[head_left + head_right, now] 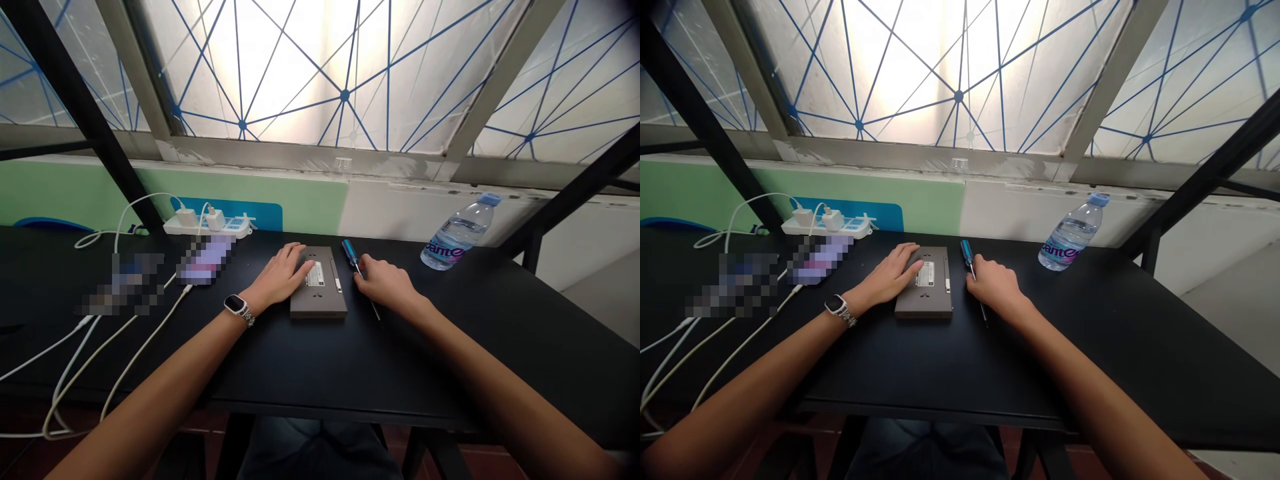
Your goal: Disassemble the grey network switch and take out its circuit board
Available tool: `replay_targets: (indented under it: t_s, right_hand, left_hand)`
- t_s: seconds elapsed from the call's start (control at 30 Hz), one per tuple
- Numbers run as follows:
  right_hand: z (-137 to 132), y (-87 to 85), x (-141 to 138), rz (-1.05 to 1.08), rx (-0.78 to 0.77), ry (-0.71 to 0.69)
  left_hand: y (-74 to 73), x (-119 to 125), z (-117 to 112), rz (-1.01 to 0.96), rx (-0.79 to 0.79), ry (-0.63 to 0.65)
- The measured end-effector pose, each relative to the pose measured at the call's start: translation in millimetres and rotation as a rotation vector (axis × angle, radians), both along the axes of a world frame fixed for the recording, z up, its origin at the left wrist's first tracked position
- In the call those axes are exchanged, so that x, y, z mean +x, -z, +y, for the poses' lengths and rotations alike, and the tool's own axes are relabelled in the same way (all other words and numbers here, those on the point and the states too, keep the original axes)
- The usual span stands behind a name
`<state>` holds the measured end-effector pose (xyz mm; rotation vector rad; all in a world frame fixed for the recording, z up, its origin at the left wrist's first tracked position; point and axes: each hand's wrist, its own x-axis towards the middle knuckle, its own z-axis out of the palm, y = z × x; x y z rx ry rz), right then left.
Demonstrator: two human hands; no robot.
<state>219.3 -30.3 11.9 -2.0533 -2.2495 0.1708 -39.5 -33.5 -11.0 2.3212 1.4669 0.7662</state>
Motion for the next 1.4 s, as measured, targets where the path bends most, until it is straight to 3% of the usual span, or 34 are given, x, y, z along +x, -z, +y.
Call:
replay_targets:
  t_s: [0.13, 0.23, 0.43, 0.63, 0.73, 0.9, 1.07, 1.17, 1.23, 1.3, 1.4]
  right_hand:
    - [-4.2, -2.4, -3.2, -0.045, 0.115, -0.013]
    - [-7.2, -1.5, -9.9, 0.024, 0.260, -0.142]
    - [-11.8, 4.8, -24.5, 0.183, 0.034, -0.290]
    - [-16.6, 3.6, -26.9, 0.290, 0.001, -0.304]
    - [-21.3, 2.9, -25.4, 0.515, -0.040, -0.352]
    - [-30.2, 1.1, -26.1, 1.139, -0.132, -0.323]
    - [-34.5, -9.3, -26.1, 1.308, -0.017, -0.265]
    - [-36.0, -12.1, -25.2, 1.256, 0.096, -0.292]
    - [-36.2, -9.9, -23.8, 1.202, 0.177, -0.332]
    - [-35.2, -5.1, -21.4, 1.105, 0.282, -0.396]
    - [-31.9, 2.3, -15.3, 0.940, 0.431, -0.511]
  left_hand:
    - [-3.4, -5.2, -2.1, 0.036, 0.101, -0.132]
    - [-7.5, -8.6, -4.3, 0.131, 0.176, -0.239]
    - [-6.2, 0.0, -6.7, 0.183, 0.158, -0.270]
    - [-4.7, 1.8, -6.5, 0.133, 0.122, -0.203]
    - [-9.5, -1.4, -7.2, 0.072, 0.147, -0.206]
    - [-20.0, -4.6, -10.5, -0.090, 0.299, -0.220]
    - [-23.8, -5.2, -15.1, -0.250, 0.365, -0.180]
    - [-21.7, -4.1, -13.9, -0.449, 0.277, -0.161]
    - [-20.2, -3.0, -11.0, -0.642, 0.128, -0.174]
    - [-20.0, -2.1, -8.0, -0.789, -0.146, -0.180]
    - [-22.6, -1.8, -6.4, -0.851, -0.706, -0.084]
